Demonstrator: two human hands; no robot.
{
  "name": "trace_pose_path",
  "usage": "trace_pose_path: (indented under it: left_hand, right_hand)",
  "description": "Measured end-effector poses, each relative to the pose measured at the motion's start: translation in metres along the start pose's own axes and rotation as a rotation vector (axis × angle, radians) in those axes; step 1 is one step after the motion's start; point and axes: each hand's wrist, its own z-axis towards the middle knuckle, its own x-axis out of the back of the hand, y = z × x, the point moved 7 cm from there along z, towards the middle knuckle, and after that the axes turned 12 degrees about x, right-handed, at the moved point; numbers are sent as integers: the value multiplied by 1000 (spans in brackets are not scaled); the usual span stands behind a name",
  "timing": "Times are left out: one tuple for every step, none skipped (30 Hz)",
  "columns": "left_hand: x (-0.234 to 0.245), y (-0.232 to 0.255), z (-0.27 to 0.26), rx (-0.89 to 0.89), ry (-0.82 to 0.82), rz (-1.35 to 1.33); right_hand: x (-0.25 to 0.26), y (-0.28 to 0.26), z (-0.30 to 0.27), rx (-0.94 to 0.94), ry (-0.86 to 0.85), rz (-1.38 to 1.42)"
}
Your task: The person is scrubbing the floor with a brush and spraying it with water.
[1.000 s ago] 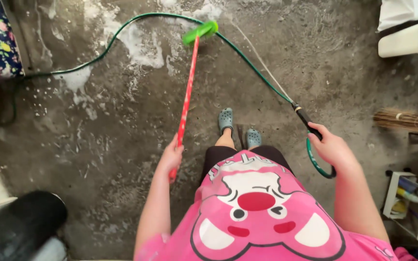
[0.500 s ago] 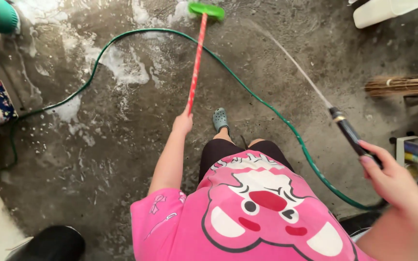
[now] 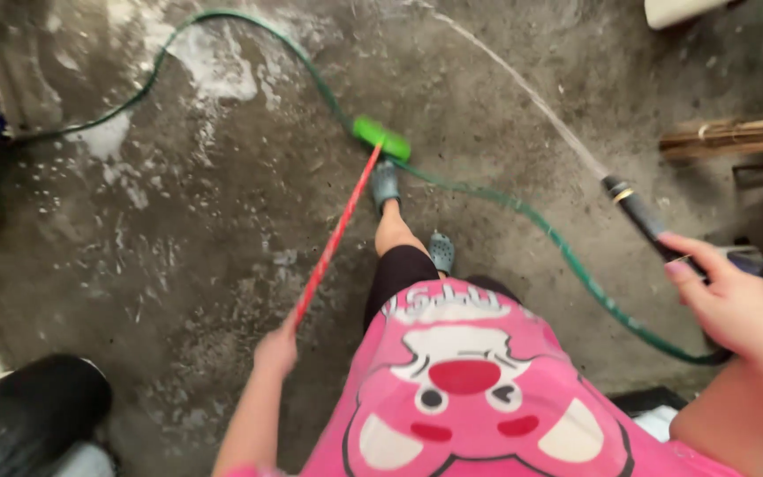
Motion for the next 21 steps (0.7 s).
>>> trace_pose_path:
  left_hand:
    - [-18,-5,-23,6,12,-6]
    - [-51,-17,-53,65,-44,-44]
    - [-84,-30,-82,124,-100,-81]
    - [-107,-23,-99,126,-98,-92]
    - [-132,-17,-115,151,-142,-188]
    - [-159,-16,-137,184,-190,-282]
    - [-176,-1,-151,193,-193,-291]
    - [-192,12,-160,228,-256,-411]
    - [-206,25,-168,262,-318,-532]
    - [-219,34,-156,264,-317,-533]
    - [-220,50,-142,131,-219,-752]
    - [-224,66,-134,-3,-124,-968]
    - [-202,84,-109,3,-129,-971]
    - [-185,101,-78,105,-155,-909]
    - [-165,117,-47,205,-182,-845]
    - [-147,121,-22,211,-188,-854]
    - [-125,126,3,200,-155,-814]
    - [-98,131,34,183,-116,-775]
    - [-78,138,54,184,-117,-787]
    - [-56,143,74,185,-122,-844]
    - [-33,148,94,185,-126,-902]
  right_hand:
    - [-4,-13,2,14,3,3]
    - [-14,-22,-5,3,-59,-25]
    - [-26,-32,-10,-8,-121,-54]
    - [-35,-38,-5,0,-120,-62]
    - [-45,-49,1,88,-148,-138]
    - [-59,-61,5,176,-185,-214]
    - [-69,-70,9,184,-193,-220]
    - [-78,-81,12,191,-185,-218]
    - [-88,-92,17,197,-177,-216]
    - [-98,-105,23,200,-178,-215]
    - [-108,-118,30,183,-186,-203]
    - [-118,-129,36,162,-201,-197]
    - [-130,-126,47,161,-208,-202]
    - [-141,-130,63,218,-203,-203]
    - [-152,-135,79,274,-198,-204]
    - [-157,-148,90,278,-206,-215]
    - [-161,-166,102,329,-189,-227]
    - [-163,-186,116,382,-165,-237]
    - [-165,-206,127,389,-165,-247]
    - [-168,-224,140,354,-171,-254]
    - [-171,-242,153,319,-177,-262]
